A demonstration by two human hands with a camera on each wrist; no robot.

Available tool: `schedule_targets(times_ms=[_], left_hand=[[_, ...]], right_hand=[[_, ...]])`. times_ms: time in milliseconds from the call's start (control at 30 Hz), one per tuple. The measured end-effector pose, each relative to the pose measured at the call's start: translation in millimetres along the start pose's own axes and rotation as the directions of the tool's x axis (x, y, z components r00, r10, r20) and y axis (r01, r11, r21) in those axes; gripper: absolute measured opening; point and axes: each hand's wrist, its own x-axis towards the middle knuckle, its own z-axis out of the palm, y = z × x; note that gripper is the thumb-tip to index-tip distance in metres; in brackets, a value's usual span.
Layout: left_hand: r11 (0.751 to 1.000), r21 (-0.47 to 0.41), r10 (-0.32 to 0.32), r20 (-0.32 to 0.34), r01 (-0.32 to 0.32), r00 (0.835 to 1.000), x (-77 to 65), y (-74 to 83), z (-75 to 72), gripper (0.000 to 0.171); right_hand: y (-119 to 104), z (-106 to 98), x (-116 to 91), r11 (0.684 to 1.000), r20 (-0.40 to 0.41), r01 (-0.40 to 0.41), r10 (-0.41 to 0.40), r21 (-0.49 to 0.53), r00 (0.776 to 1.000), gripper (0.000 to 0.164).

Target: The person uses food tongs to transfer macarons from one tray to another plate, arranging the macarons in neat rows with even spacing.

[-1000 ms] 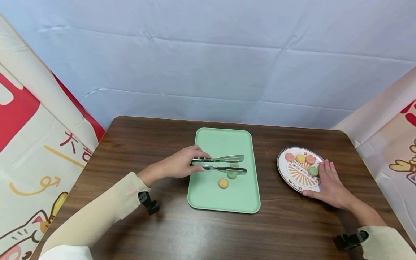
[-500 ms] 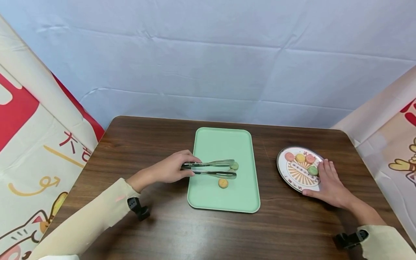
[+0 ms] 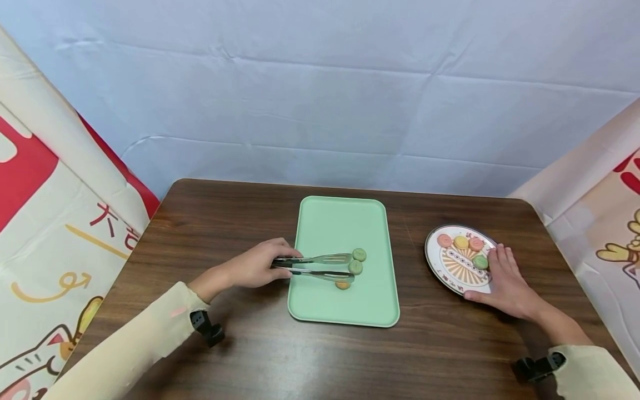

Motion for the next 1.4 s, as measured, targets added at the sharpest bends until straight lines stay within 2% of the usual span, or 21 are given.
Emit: schedule_targets(times_ms=[367, 667, 1400], left_hand=[[1.000, -0.009, 0.007, 0.000, -0.007, 1.000, -5.5, -9.5, 10.4, 0.035], [1.000, -0.013, -0.004, 0.027, 0.004, 1.000, -5.5, -10.6, 15.0, 0.035], [1.000, 0.026, -0.011, 0.010, 0.011, 1.000, -4.9, -11.9, 24.2, 0.034]], right_hand=[[2.1, 2.0, 0.7, 1.000, -0.023, 0.023, -0.023, 0.012, 0.999, 0.134], [0.5, 0.6, -0.2, 1.000, -0.001, 0.007, -0.007, 0.005, 1.000, 0.133], [0.1, -0.2, -0.5, 1.000, -0.003, 0.013, -0.013, -0.001, 1.000, 0.133]])
